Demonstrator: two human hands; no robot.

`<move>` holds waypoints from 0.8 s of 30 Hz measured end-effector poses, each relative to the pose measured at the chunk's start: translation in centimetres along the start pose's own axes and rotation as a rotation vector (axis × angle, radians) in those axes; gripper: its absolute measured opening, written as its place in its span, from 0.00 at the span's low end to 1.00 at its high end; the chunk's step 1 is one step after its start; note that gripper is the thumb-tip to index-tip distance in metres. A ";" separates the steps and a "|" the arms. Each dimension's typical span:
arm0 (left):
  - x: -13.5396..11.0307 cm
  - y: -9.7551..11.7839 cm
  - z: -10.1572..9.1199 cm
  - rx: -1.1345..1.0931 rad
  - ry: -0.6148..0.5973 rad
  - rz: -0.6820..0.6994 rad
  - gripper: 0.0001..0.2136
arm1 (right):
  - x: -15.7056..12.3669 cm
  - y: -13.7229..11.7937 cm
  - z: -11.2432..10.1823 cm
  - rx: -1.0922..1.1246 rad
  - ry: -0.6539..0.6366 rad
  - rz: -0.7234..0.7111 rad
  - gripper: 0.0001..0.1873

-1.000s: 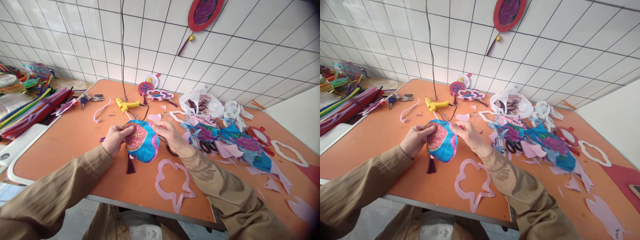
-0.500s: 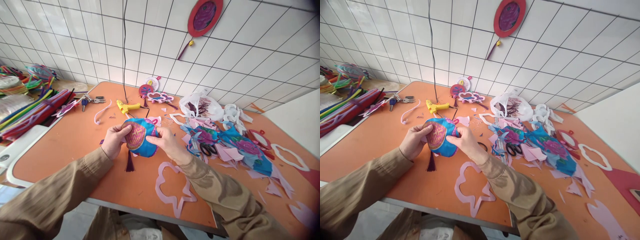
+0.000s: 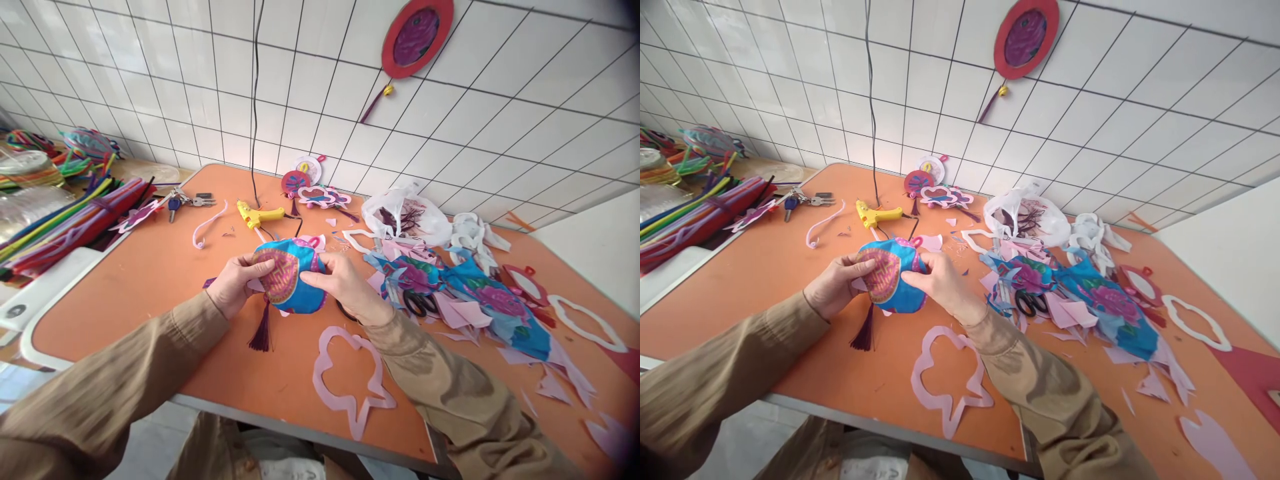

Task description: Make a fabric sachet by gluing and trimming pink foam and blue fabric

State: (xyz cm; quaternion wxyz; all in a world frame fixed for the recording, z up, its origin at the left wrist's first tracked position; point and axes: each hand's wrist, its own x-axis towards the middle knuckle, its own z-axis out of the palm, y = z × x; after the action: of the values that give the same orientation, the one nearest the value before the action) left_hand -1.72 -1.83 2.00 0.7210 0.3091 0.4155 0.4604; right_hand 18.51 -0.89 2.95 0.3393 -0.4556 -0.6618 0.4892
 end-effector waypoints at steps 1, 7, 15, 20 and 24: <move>0.0 0.0 0.0 -0.014 0.002 0.004 0.17 | 0.0 0.0 0.1 -0.009 0.002 -0.007 0.10; -0.4 0.4 0.1 0.129 0.016 0.128 0.13 | -0.2 -1.4 -0.7 0.005 0.048 -0.087 0.13; -1.0 0.7 0.3 0.351 -0.067 0.165 0.11 | -0.1 -3.5 -0.6 -0.208 0.049 -0.231 0.12; -0.9 0.6 0.3 0.387 -0.066 0.116 0.10 | 0.9 -2.9 1.1 -0.258 -0.051 -0.179 0.06; -0.8 0.5 0.2 0.373 -0.064 0.106 0.11 | 1.2 -2.3 1.3 -0.176 -0.037 -0.138 0.07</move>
State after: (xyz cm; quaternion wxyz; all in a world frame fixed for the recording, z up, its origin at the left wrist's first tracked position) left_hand -1.89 -2.40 2.75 0.6389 0.4732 0.4534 0.4028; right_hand 16.30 -0.49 4.82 0.3187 -0.4278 -0.7382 0.4129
